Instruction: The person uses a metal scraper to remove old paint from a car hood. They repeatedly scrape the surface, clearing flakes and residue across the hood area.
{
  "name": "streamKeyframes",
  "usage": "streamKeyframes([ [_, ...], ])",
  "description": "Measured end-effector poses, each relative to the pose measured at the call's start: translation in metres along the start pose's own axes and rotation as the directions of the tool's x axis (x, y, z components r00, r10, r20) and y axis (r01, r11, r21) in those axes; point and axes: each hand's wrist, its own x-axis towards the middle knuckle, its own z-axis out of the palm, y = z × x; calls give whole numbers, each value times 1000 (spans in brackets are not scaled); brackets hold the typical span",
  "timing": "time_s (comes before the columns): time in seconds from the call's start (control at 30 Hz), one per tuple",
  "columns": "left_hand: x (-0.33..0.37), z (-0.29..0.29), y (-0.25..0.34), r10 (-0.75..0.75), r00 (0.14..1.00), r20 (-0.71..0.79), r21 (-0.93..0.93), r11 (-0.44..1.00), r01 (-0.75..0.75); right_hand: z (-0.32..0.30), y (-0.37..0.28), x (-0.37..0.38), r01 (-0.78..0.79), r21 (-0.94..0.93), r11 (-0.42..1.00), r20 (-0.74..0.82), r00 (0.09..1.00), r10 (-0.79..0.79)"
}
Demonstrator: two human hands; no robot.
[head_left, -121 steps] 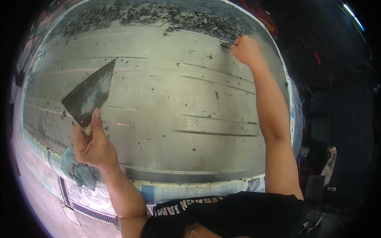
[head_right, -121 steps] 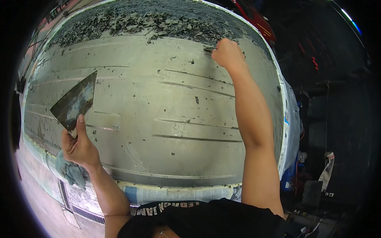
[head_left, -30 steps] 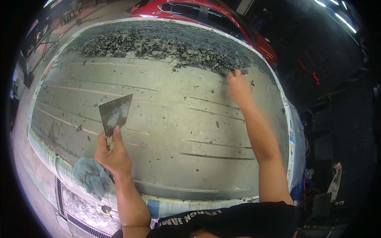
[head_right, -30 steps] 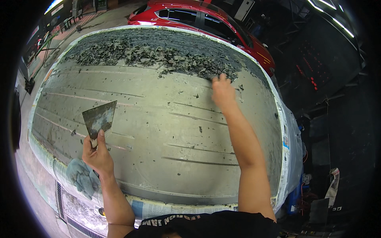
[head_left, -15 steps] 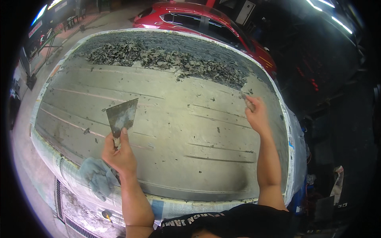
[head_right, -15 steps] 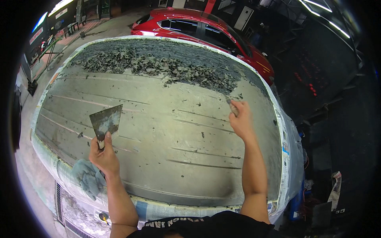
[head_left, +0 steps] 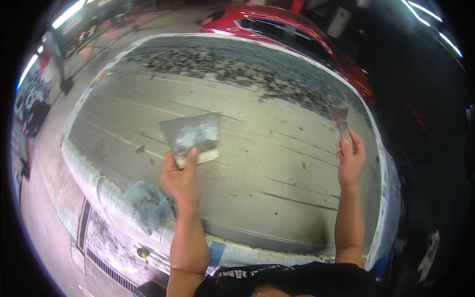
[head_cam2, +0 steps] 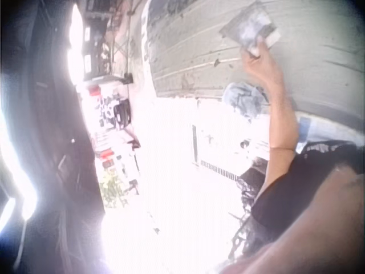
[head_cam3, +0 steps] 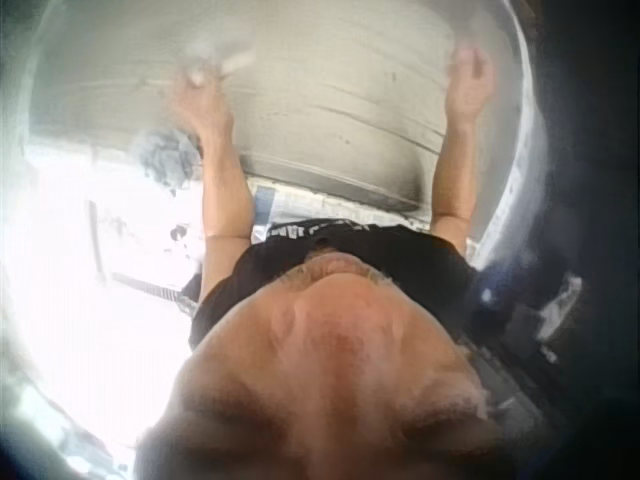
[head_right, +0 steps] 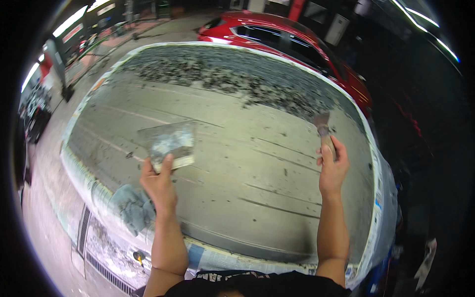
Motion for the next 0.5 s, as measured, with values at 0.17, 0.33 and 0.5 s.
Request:
streamKeyframes([
  [0.17,4,-4,0,-226,970,89,-352,904,243,49,-18,-36,-11,128,992,126,992,-6],
  [0.33,5,-4,4,-327,928,176,-487,791,371,67,-33,-49,-120,199,973,270,961,63],
  [0.5,-2,2,10,-365,872,328,-548,678,490,89,-30,-75,-328,314,891,345,914,215],
])
